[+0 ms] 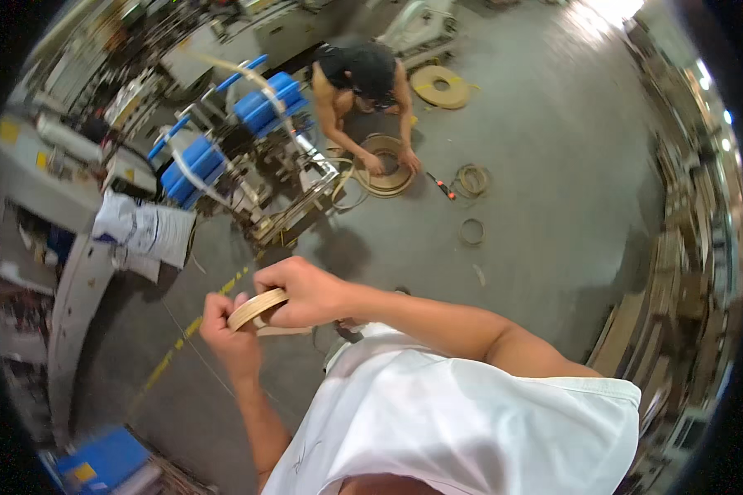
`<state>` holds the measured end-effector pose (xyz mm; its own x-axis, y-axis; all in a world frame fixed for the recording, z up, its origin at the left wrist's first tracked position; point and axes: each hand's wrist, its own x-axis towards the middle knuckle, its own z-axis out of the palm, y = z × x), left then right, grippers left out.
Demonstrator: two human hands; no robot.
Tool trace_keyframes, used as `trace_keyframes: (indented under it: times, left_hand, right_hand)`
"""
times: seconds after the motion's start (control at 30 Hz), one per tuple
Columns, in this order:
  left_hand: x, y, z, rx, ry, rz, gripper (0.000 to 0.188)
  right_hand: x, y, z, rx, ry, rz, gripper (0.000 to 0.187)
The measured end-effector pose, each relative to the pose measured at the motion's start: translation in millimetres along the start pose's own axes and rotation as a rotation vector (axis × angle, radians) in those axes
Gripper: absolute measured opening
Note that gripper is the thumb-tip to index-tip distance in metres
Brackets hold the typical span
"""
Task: The person handles and uncoils rolls of edge banding tape by hand, cuts and removes plastic wrap from a tape holder with a utility knife, and assists in feeding the banding tape into a machine.
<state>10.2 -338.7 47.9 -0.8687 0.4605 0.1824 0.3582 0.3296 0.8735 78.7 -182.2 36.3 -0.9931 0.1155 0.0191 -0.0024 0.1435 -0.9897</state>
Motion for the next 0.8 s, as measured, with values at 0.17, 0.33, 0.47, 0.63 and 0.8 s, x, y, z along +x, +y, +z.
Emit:
trace_keyframes:
  times: [0.17,0.33,0.47,0.63,0.8]
  left_hand:
    - [-23.3,13.0,35.9,-0.503,-0.33,-0.283,0.02]
    - [-16.8,38.0,70.4,-0.003,-0.294,-0.065,0.02]
    - [-27.4,61.7,92.7,0.044,-0.439,-0.061,0.024]
    - [-43.6,79.4,123.7,-0.137,-0.395,-0.025,0.022]
    - [-19.1,88.6,109.8,0.255,-0.595,0.195,0.021]
  right_hand:
    - [-18.0,18.0,-21.9,1.134,0.233,0.055,0.014]
    - [-68.3,32.2,-56.7,0.132,0.212,-0.1,0.02]
    - [-93.1,30.5,-76.8,0.104,0.395,-0.13,0.021]
    - [-116.7,22.8,-102.2,0.781,0.198,0.101,0.015]
    - [-129.3,10.7,-104.4,-0.051,0.266,-0.035,0.025]
